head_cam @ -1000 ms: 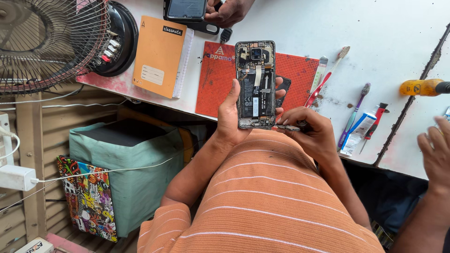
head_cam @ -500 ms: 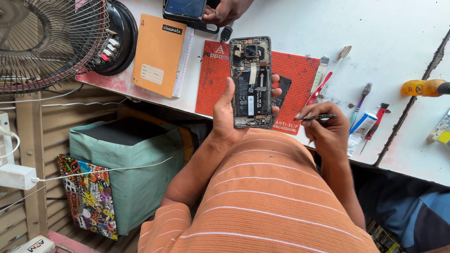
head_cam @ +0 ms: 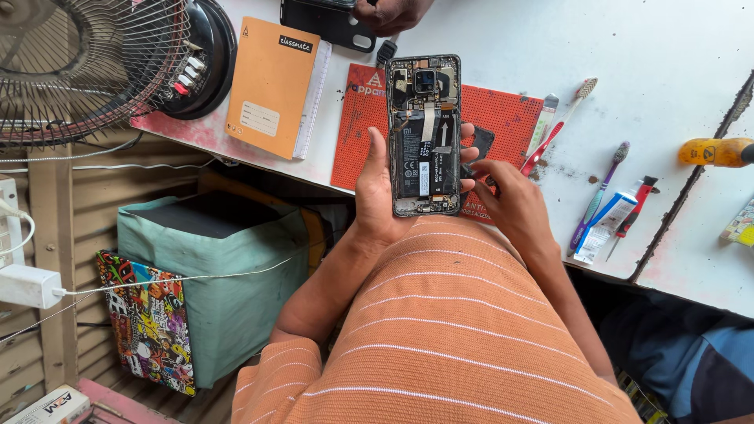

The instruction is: The person removes screws from the back of a disassembled smartphone using a screwdriver, then inspects the internal components. They continue to manipulate the device and use the screwdriver on different areas of the phone's interior.

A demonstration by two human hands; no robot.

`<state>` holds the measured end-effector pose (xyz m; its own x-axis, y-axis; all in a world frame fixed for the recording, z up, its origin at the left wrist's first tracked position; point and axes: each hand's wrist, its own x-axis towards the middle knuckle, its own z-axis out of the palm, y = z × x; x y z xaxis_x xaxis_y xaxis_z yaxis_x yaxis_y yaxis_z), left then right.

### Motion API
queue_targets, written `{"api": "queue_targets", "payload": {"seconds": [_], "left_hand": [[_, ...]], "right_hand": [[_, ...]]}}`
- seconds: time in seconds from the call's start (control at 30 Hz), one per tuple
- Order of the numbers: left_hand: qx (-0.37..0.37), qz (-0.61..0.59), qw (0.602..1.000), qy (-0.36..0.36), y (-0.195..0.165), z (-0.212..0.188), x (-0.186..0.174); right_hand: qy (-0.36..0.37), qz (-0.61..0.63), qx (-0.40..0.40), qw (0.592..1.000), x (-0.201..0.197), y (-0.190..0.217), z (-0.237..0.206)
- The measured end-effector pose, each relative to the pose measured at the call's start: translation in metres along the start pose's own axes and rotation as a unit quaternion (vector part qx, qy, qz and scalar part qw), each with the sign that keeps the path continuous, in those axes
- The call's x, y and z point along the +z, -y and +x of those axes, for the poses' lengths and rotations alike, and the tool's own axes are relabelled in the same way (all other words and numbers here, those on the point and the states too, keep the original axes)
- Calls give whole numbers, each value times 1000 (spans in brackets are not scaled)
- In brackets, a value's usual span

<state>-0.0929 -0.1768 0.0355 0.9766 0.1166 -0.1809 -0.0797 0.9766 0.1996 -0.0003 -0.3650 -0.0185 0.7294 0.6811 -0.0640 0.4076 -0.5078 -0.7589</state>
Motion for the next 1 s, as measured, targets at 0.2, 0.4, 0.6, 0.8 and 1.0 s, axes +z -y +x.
{"api": "queue_targets", "payload": {"seconds": [0.2, 0.4, 0.6, 0.8, 1.0], "left_hand": [[-6, 4, 1000, 21, 0, 0, 3], [-2, 67, 997, 38, 0, -4, 10], [5, 99, 994, 35, 4, -9, 12], [19, 124, 992, 23, 8, -12, 10], [23, 131, 991, 11, 14, -15, 5]], "right_hand": [[-68, 20, 10, 997, -24, 22, -10], [-125, 42, -127, 983, -46, 55, -32], [-95, -18, -222, 970, -49, 66, -25], [-80, -84, -280, 953, -46, 69, -16], [-69, -116, -290, 947, -44, 68, -15]]}}
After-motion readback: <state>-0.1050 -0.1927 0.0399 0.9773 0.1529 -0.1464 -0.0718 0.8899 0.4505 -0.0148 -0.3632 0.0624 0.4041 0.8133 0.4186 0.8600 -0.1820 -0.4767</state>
